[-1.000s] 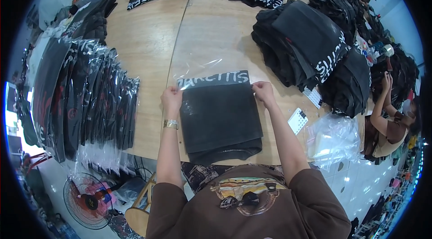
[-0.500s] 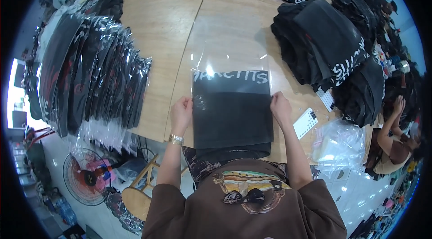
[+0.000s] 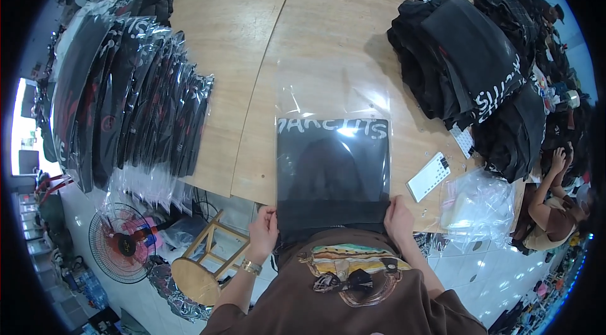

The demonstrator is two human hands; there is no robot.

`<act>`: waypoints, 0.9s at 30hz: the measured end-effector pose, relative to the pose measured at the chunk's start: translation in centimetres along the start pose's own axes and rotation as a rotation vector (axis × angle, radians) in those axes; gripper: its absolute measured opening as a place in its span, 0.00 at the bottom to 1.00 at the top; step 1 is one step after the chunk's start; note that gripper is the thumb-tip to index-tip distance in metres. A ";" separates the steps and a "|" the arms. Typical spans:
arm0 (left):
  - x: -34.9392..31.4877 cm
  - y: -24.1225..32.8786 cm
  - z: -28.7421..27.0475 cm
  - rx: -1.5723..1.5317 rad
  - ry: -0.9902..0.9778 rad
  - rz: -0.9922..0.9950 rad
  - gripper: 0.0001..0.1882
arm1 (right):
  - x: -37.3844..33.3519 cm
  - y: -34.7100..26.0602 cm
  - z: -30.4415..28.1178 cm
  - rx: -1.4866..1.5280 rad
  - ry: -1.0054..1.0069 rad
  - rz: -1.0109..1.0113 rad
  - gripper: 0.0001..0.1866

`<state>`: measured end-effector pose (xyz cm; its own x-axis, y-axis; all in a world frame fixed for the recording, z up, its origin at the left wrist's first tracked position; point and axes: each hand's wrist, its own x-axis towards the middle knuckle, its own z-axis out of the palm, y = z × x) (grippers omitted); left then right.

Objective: Packing folded black t-shirts into individual clear plastic bags and sealing them.

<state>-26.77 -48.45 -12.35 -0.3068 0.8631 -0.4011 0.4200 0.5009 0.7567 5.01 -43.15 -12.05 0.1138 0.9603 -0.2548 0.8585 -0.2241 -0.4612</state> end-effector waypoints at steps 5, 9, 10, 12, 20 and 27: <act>5.1 2.3 0.8 0.114 0.212 0.285 0.06 | 6.4 0.0 2.1 0.261 0.113 -0.039 0.10; 11.1 4.6 -0.2 0.156 0.238 0.253 0.09 | 14.1 -1.1 1.5 0.438 0.075 -0.003 0.12; 11.2 3.2 -0.5 0.162 0.202 0.199 0.09 | 13.7 -1.6 0.9 0.418 -0.001 0.025 0.12; 10.7 -0.4 0.0 0.057 0.122 0.110 0.10 | 12.0 -2.2 -0.1 0.358 -0.062 0.050 0.12; 13.8 -0.3 2.2 0.108 0.233 0.244 0.07 | 15.8 -2.9 1.5 0.475 0.155 -0.093 0.11; 10.7 2.0 1.9 -0.260 0.048 -0.128 0.09 | 13.3 -1.1 2.5 0.382 0.131 -0.029 0.13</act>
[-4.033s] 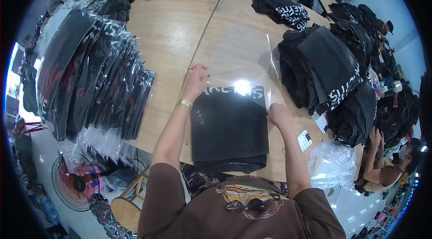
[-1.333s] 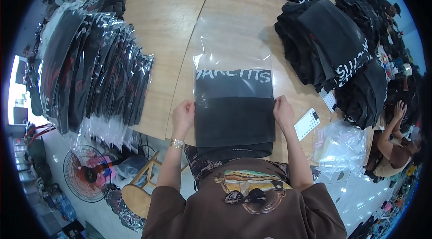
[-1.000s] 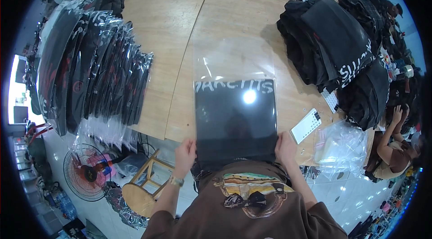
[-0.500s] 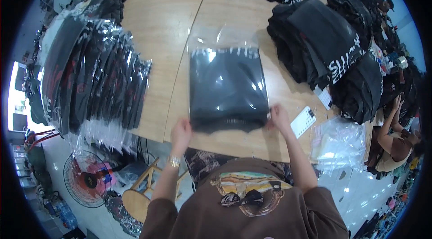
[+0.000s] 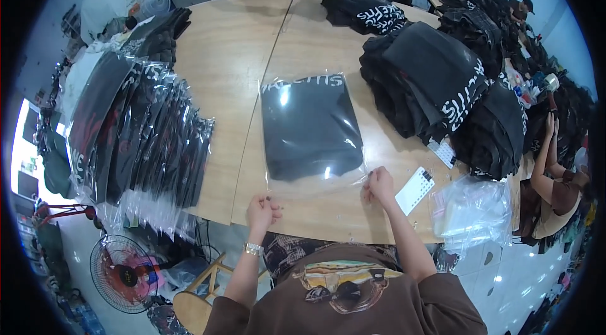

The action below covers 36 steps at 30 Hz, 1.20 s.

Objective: Packing folded black t-shirts into individual clear plastic bags and sealing them.

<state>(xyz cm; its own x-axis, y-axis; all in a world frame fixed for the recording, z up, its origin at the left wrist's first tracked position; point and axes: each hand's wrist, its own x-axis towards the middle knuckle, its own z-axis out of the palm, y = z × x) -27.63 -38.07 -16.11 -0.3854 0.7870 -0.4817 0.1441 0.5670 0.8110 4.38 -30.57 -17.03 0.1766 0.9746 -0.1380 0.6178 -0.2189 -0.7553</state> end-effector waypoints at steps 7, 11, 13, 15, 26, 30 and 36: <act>0.1 2.9 0.0 0.012 0.010 0.077 0.08 | 1.4 -3.2 -1.3 0.001 0.051 0.044 0.12; -2.1 0.6 -1.2 0.047 -0.122 -0.067 0.09 | -1.2 1.9 -1.4 -0.244 0.102 -0.149 0.07; -2.7 0.4 -3.1 0.138 -0.259 -0.083 0.11 | -3.2 -2.1 -2.3 -0.383 0.121 -0.082 0.06; -3.1 1.5 -4.1 0.341 -0.230 -0.016 0.12 | -4.2 -5.6 -3.0 -0.515 0.154 -0.024 0.05; -3.4 -0.4 -2.8 0.195 -0.266 -0.004 0.12 | -9.3 -11.0 9.0 0.010 -0.509 -0.674 0.06; -3.7 -0.6 -2.4 -0.113 -0.342 -0.002 0.11 | -9.6 -10.8 11.6 0.116 -0.517 -0.623 0.05; -3.3 -1.7 -1.9 -0.111 -0.256 0.089 0.12 | -9.3 -10.8 11.6 0.023 -0.578 -0.657 0.06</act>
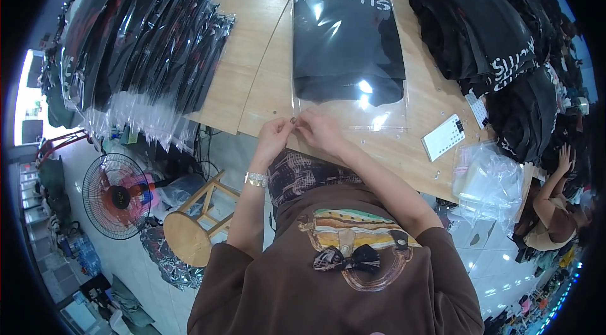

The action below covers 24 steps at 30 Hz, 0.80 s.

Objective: Packing folded black t-shirts into individual clear plastic bags and sealing them.

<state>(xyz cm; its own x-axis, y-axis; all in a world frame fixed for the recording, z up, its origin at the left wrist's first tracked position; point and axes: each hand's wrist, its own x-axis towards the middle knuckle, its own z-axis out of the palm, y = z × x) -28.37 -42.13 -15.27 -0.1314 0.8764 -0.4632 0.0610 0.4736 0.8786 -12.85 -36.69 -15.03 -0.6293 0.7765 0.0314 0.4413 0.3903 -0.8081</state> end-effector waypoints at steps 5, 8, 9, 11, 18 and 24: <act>0.0 0.4 0.3 -0.058 0.044 -0.067 0.11 | 0.2 0.1 -0.5 -0.038 -0.049 -0.072 0.07; 0.0 0.2 0.8 -0.055 0.105 -0.063 0.10 | -0.2 0.2 -0.6 0.002 -0.061 -0.102 0.08; 0.0 0.0 0.9 -0.045 0.132 -0.036 0.10 | -0.3 0.3 -0.6 0.027 -0.061 -0.105 0.08; -0.1 0.2 0.9 -0.033 0.124 -0.048 0.10 | -0.3 0.4 -0.6 0.054 -0.029 -0.134 0.08; -0.2 0.4 1.0 -0.112 0.124 -0.136 0.11 | -2.1 0.0 -1.9 0.147 0.008 -0.068 0.07; -0.6 1.1 0.7 -0.112 0.084 -0.112 0.11 | -6.6 2.0 -8.6 0.575 0.451 0.146 0.05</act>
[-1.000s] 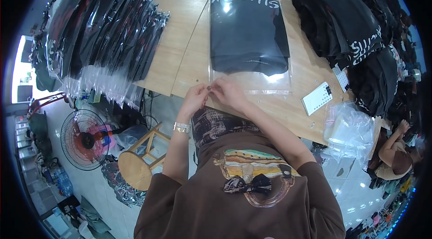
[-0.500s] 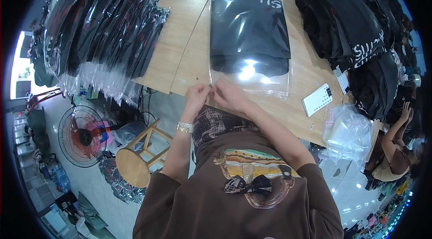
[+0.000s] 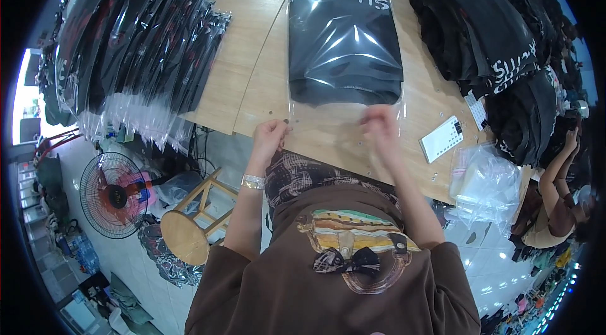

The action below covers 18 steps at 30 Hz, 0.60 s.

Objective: Packing folded black t-shirts into individual clear plastic bags and sealing them.

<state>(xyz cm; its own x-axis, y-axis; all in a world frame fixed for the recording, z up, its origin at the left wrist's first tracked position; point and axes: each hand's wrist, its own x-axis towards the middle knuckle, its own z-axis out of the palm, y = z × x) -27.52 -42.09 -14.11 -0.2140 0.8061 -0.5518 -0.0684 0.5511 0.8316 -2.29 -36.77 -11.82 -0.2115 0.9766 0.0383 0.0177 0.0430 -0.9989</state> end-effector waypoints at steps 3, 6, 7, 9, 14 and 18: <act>0.0 -0.1 -0.3 -0.055 -0.009 -0.039 0.11 | 0.2 -0.1 -11.5 -0.190 0.353 -0.141 0.11; -0.2 -0.2 -1.1 -0.015 -0.036 -0.011 0.11 | -2.9 -3.0 -28.3 0.415 0.426 -0.083 0.16; -0.3 0.0 -1.4 0.042 -0.064 0.004 0.12 | -5.3 -3.5 -33.9 0.538 0.587 -0.199 0.21; 0.3 0.2 -2.5 0.091 -0.110 0.026 0.10 | -13.1 -6.5 -48.2 0.797 0.779 -0.280 0.04; -0.4 1.1 -2.6 0.687 0.254 0.475 0.04 | -10.7 -15.2 -36.0 -0.351 1.449 -0.289 0.07; 1.8 2.0 -2.0 1.010 0.219 1.051 0.08 | -5.7 -7.5 -29.8 -1.308 0.832 -0.483 0.14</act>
<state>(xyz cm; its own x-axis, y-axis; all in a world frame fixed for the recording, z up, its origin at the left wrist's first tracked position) -30.01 -40.00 -13.31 0.1196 0.9249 0.3609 0.8819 -0.2660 0.3893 27.91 -36.42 -3.72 0.1070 0.6391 0.7616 0.9761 0.0783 -0.2028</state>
